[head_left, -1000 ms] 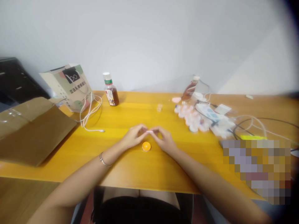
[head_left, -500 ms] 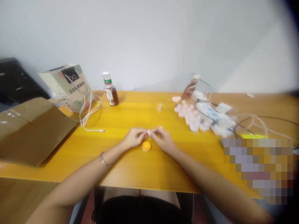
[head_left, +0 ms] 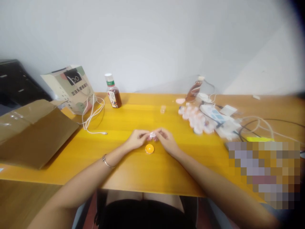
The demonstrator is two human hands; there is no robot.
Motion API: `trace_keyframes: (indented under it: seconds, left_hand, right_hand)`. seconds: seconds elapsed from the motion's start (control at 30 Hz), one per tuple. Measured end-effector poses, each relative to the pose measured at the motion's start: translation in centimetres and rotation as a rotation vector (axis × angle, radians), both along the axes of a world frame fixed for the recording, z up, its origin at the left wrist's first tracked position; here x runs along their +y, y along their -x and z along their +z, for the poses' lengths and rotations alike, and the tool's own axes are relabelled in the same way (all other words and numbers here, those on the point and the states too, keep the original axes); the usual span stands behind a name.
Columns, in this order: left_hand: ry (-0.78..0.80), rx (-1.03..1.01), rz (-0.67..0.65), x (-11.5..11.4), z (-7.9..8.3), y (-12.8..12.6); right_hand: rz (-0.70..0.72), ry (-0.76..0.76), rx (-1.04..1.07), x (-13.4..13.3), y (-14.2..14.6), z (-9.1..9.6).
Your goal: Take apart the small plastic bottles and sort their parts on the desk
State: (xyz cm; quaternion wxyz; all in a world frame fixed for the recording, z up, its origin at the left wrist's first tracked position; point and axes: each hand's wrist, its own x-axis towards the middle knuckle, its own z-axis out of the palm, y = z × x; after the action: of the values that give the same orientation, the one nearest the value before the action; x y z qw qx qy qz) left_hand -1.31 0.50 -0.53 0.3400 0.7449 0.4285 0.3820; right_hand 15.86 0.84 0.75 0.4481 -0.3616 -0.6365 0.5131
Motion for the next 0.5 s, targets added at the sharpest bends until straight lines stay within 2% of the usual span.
trace_keyframes:
  seconds: [0.23, 0.5]
  left_hand:
    - [0.003, -0.012, -0.042, -0.08, 0.50, 0.09]
    - [0.021, -0.001, -0.058, -0.26, 0.67, -0.25]
  right_hand:
    - [0.049, 0.001, -0.009, 0.27, -0.16, -0.34]
    - [0.038, 0.080, 0.032, 0.37, -0.20, -0.28]
